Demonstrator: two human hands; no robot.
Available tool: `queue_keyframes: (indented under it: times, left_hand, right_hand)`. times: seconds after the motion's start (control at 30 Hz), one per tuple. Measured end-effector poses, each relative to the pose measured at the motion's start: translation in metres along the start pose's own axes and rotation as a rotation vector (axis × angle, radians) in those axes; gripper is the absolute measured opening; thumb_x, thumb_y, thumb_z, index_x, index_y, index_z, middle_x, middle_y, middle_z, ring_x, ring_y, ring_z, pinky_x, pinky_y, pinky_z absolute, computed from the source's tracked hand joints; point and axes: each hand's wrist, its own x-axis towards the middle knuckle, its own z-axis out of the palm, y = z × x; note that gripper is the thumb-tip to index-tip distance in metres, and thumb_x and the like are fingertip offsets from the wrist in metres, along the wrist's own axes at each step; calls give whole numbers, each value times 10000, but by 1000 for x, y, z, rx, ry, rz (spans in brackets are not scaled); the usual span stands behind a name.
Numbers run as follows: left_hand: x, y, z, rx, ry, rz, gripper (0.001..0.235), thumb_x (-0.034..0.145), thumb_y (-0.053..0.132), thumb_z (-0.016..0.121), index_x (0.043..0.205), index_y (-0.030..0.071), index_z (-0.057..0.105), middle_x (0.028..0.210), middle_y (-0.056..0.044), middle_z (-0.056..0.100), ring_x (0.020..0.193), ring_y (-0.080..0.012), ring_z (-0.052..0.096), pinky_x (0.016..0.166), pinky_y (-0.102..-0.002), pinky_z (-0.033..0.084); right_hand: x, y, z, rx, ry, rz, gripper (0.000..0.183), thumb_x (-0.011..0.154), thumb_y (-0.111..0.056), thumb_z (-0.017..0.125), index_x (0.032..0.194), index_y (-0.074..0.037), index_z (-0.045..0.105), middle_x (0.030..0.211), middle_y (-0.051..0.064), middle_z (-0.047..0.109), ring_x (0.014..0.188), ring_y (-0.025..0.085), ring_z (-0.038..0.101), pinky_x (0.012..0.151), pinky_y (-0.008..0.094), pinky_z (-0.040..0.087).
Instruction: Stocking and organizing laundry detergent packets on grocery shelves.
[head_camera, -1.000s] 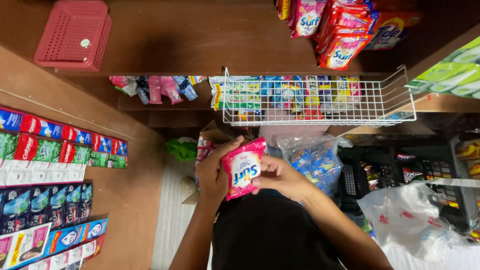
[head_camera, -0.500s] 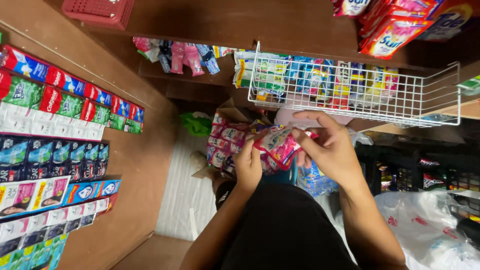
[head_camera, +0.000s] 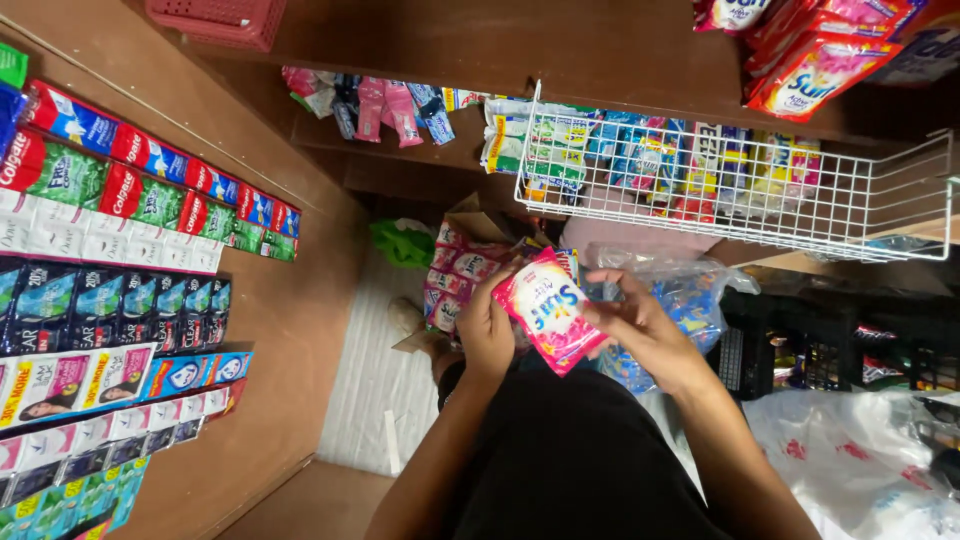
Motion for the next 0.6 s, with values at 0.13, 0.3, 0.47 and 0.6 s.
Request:
queue_keyframes:
  times: [0.13,0.3,0.47,0.6]
  left_hand:
    - [7,18,-3,41,-102,8,361,961,-138,455,1230,-30,669,1217,-182,749,1157,-256,744,985,-325,572]
    - [12,37,2,-57,-191,44,442,922,-168,408,1238,-15,677,1224,-179,748,1164,-276,741,1035,-342,555]
    - [16,48,-3,-24,-294,95,462,893,-174,424,1238,-6,680,1233,-172,742,1173,-278,742,1020,-351,576]
    - [19,63,-7,5,-311,160,470,880,-180,437,1227,1,698,1242,-175,736,1177,-287,735,1021,-365,581]
  right_hand:
    - [10,44,-9,-121,30,-9,364,990,-154,650,1313,2,587,1029,87,740,909,117,647,789,289,501]
    - [27,64,-1,5,70,-349,266,1035,-119,658,1278,-12,640,1208,71,660,1136,136,597,1000,317,486]
    - [28,31,9,-83,108,-547,197,989,-75,656,1178,-24,679,1460,122,549,1394,221,491,1159,384,377]
    - [31,27,6,173,2,-434,79,978,-44,681,1050,-22,705,1420,164,639,1340,249,572,1146,409,430]
